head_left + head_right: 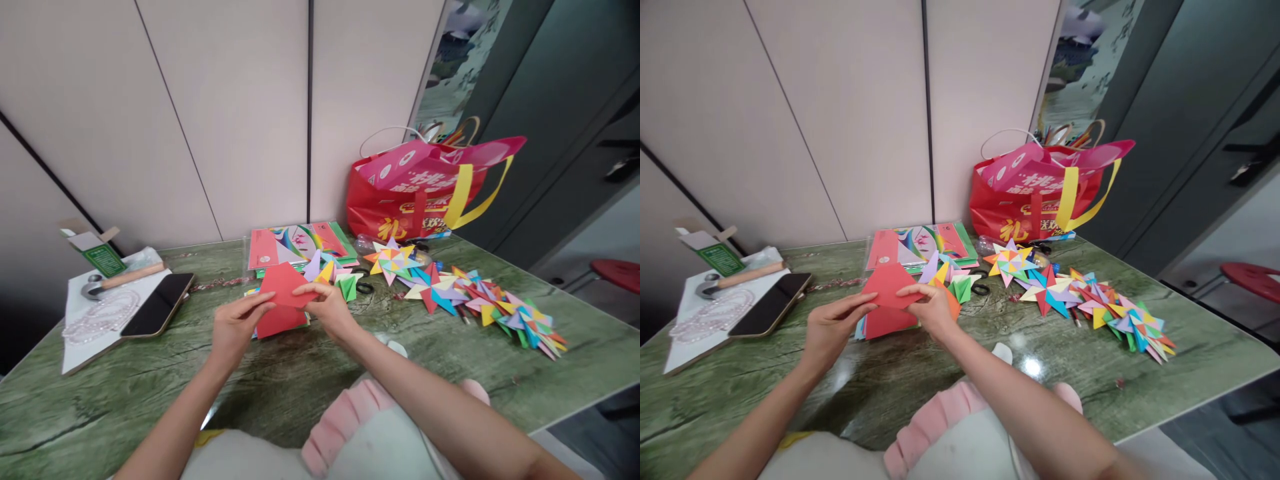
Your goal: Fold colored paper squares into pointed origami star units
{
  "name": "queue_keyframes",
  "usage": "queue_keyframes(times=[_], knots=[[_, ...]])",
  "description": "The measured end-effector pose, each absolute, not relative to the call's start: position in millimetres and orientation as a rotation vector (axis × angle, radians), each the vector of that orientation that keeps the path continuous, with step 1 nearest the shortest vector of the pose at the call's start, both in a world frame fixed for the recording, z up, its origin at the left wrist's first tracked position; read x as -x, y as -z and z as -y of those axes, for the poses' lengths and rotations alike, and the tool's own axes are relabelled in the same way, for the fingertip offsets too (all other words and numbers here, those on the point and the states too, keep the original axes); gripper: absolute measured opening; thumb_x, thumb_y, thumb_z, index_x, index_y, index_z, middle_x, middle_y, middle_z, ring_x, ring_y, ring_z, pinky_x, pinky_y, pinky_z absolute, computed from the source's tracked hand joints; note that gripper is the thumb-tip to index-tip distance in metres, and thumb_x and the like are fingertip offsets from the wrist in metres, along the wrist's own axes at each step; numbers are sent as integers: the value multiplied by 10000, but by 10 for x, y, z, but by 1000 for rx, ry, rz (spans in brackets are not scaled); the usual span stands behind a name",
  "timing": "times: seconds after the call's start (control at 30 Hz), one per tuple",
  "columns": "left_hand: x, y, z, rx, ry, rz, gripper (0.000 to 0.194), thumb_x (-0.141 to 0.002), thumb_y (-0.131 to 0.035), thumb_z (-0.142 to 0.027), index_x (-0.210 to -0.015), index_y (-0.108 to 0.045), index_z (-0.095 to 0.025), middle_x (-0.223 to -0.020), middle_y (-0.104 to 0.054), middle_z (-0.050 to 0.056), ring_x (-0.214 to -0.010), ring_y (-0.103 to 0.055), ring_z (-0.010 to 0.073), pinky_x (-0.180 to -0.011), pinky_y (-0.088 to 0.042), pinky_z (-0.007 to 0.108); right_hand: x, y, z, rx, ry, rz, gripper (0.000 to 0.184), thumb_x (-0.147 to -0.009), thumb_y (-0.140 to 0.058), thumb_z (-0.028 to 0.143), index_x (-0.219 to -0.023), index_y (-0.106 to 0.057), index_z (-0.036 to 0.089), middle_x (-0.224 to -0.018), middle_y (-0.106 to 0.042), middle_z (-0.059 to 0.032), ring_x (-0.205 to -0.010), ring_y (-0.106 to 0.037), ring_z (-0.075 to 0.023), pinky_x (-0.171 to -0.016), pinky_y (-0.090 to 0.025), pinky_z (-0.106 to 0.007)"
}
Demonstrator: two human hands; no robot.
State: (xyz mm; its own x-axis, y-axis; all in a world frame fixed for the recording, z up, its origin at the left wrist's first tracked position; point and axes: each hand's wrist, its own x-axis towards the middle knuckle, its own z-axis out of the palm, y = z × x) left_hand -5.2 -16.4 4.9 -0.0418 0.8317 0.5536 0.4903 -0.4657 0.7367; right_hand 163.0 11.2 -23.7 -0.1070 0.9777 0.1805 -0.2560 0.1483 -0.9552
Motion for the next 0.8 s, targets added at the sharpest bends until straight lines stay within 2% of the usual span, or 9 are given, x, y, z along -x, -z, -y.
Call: queue_keyframes(times=[0.3,0.47,0.6,0.8], knots=[[83,-27,136,-1960,-1497,-1343,110,-665,-662,-232,-747,-728,-263,-786,-729,2,-705,-671,191,-731,-513,293,-1661,193,-97,904,-1117,1331,120,-557,-678,193,-672,-707,170,-644,-685,-22,-573,-582,-138,-543,-451,-235],[58,-45,154,-1946,-1467,-1403,84,-667,-657,-241,-713,-727,-255,-763,-730,0,-702,-671,189,-730,-517,296,-1658,215,-124,914,-1166,1295,181,-526,-736,287,-667,-706,178,-656,-686,-24,-594,-587,-142,-576,-453,-249],[8,-94,193,-1762,-1490,-1463,89,-633,-684,-265,-695,-724,-214,-727,-730,17,-681,-673,199,-666,-535,286,-1651,191,-106,939,-1285,1229,231,-498,-751,334,-661,-697,180,-632,-670,-13,-566,-574,-128,-574,-447,-249],[-47,-135,235,-1540,-1481,-1399,171,-588,-712,-301,-699,-720,-172,-709,-728,47,-660,-680,224,-649,-557,309,-1634,175,-80,909,-1345,1132,210,-538,-730,353,-597,-656,166,-570,-616,8,-550,-536,-108,-590,-420,-248]])
